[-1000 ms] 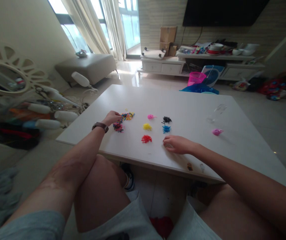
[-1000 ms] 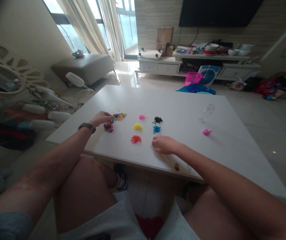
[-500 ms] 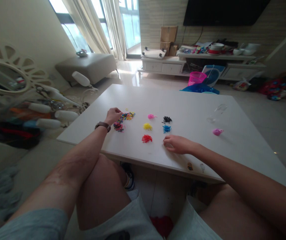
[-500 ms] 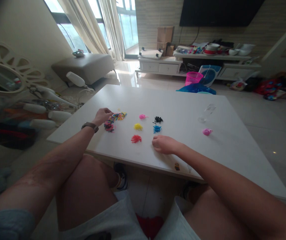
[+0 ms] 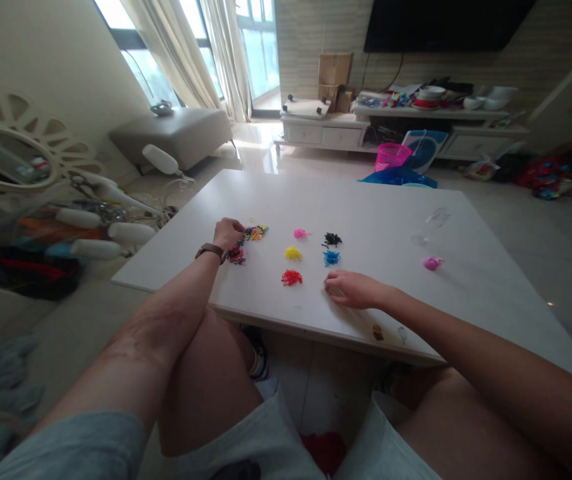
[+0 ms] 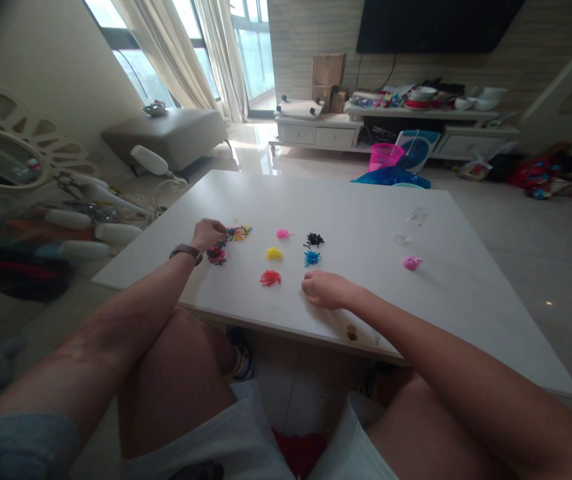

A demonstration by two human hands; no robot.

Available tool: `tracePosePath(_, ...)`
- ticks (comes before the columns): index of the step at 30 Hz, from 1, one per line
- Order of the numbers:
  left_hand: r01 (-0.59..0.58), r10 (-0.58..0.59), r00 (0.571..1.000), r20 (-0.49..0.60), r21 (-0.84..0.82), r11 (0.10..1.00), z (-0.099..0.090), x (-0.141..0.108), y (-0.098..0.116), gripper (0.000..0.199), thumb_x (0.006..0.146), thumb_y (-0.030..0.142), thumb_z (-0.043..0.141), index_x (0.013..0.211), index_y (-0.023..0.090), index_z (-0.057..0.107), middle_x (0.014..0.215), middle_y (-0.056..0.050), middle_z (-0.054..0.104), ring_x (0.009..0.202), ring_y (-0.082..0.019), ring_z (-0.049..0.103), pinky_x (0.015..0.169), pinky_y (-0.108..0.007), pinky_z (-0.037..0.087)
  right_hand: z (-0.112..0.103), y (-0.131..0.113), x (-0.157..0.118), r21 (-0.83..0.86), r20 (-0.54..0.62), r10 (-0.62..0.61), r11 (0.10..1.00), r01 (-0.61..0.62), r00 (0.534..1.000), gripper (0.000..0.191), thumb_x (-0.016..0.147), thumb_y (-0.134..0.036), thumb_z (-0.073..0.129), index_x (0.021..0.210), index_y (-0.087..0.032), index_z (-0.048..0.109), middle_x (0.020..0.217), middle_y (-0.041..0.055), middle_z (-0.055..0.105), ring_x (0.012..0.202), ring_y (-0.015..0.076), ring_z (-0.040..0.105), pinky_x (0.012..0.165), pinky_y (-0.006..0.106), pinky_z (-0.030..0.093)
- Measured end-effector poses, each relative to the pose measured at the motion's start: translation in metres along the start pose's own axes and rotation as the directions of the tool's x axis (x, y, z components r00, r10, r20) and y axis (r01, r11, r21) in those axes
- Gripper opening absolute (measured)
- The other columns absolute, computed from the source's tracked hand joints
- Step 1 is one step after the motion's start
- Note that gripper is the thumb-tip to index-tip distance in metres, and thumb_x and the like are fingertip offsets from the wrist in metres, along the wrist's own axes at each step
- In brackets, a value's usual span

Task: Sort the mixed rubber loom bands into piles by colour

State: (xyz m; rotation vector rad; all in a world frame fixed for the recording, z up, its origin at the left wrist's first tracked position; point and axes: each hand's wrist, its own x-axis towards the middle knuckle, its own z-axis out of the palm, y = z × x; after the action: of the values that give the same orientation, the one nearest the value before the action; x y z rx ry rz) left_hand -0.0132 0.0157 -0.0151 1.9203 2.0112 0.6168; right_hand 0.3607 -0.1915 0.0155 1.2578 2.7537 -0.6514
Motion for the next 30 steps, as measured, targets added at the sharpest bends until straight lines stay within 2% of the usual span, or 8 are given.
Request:
tracePosePath(4, -0.015, 0.014, 1.000, 0.014, 0.034, 0.999, 0.001, -0.001, 0.000, 0.021, 0.065, 0.011, 0.073, 0.084, 0.015, 0.082, 0.084, -0.010, 0.078, 0.084, -0.023, 0.072, 0.080, -0.028, 0.054, 0.001, 0.000, 0.000, -0.002, 0.001, 0.005, 1.000, -0.005, 1.000, 0.007, 0.090, -0.020, 0.065, 0.095, -0.018, 0.070, 0.106, 0.0104, 0.066, 0.095, 0.0204, 0.062, 0.083, 0.028, 0.045)
tracePosePath(13, -0.033, 0.034, 0.999, -0.037, 0.027, 0.999, 0.003, -0.004, 0.002, 0.017, 0.065, 0.012, 0.073, 0.079, 0.017, 0.080, 0.081, -0.011, 0.077, 0.080, -0.023, 0.071, 0.072, -0.027, 0.053, 0.001, -0.001, 0.000, -0.025, 0.012, 0.017, 1.000, -0.017, 1.000, 0.011, 0.089, -0.021, 0.069, 0.099, -0.018, 0.071, 0.107, 0.0109, 0.066, 0.094, 0.0210, 0.063, 0.083, 0.029, 0.045)
tracePosePath(20, -0.040, 0.034, 0.997, -0.063, -0.086, 0.995, -0.003, 0.001, -0.001, 0.017, 0.067, 0.017, 0.074, 0.083, 0.014, 0.078, 0.083, -0.009, 0.077, 0.079, -0.021, 0.071, 0.072, -0.027, 0.053, 0.001, -0.001, 0.000, -0.020, 0.012, 0.008, 1.000, -0.007, 1.000, 0.009, 0.090, -0.020, 0.066, 0.097, -0.018, 0.070, 0.107, 0.0112, 0.066, 0.095, 0.0208, 0.062, 0.083, 0.028, 0.045)
tracePosePath(26, -0.006, 0.009, 1.000, 0.011, -0.272, 0.962, -0.010, -0.004, -0.005, 0.029, 0.058, 0.027, 0.082, 0.084, 0.014, 0.078, 0.084, -0.009, 0.077, 0.077, -0.021, 0.071, 0.064, -0.025, 0.052, 0.001, -0.001, 0.001, -0.016, 0.011, 0.008, 1.000, -0.008, 1.000, 0.006, 0.091, -0.020, 0.066, 0.095, -0.017, 0.069, 0.107, 0.0111, 0.066, 0.096, 0.0206, 0.062, 0.081, 0.028, 0.044)
tracePosePath(30, 0.012, 0.004, 0.999, 0.045, -0.337, 0.941, -0.013, -0.008, -0.005, 0.034, 0.052, 0.028, 0.085, 0.083, 0.014, 0.078, 0.082, -0.009, 0.077, 0.075, -0.021, 0.071, 0.061, -0.024, 0.052, 0.000, -0.001, 0.001, -0.004, 0.014, 0.014, 1.000, -0.014, 1.000, 0.006, 0.091, -0.020, 0.063, 0.094, -0.018, 0.068, 0.108, 0.0114, 0.066, 0.097, 0.0217, 0.062, 0.079, 0.029, 0.043)
